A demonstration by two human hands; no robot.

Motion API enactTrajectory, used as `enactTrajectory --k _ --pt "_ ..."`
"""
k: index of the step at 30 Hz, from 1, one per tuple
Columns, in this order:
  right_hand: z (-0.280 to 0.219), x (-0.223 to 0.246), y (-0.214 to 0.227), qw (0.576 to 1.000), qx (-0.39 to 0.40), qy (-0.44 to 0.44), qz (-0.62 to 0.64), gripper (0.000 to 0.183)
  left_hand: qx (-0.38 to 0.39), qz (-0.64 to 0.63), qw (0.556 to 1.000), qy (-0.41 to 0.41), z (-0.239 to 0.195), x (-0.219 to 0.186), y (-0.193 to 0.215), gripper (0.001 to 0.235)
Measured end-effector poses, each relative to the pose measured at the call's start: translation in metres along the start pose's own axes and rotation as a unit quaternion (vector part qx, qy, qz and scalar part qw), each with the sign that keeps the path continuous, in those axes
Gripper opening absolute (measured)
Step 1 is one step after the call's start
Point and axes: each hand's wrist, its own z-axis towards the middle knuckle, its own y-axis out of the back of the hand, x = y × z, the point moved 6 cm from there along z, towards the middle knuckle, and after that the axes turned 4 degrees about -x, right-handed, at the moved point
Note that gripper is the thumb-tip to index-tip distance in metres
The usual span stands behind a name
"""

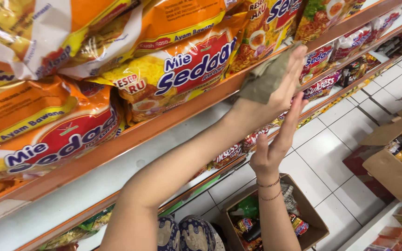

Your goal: The person wipes the front edges of store shelves with a cloth, then picks up a cardboard box containing instant noodles and a barcode scanner. They scan several noodle packets and place them onto the shelf.

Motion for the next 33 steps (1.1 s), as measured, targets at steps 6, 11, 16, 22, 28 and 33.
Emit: enactTrajectory --k 6,11,16,22,28,33 --pt "0.007 0.018 -0.011 0.999 0.004 0.044 0.002 0.061 0.040 0.067 0.996 -0.051 -0.042 0.018 0.046 0.049" --pt "0.021 0.037 -0.036 0.990 0.035 0.131 -0.035 0.048 0.077 0.053 0.995 -0.027 -0.101 0.056 0.118 0.050" --pt "0.042 0.055 -0.045 0.976 0.092 0.183 -0.080 0.050 0.046 -0.062 0.994 0.080 -0.118 0.070 0.175 0.049" --pt "0.062 0.077 -0.037 0.973 0.100 0.190 -0.087 0.046 0.017 -0.524 0.719 0.456 -0.132 0.078 0.193 0.043" --pt "0.056 0.075 -0.032 0.975 0.080 0.190 -0.088 0.042 0.080 -0.719 0.405 0.560 -0.132 0.057 0.183 0.050" --pt "0.037 0.064 -0.021 0.975 0.051 0.182 -0.114 0.029 0.032 -0.639 0.644 0.420 -0.104 0.069 0.218 0.067"
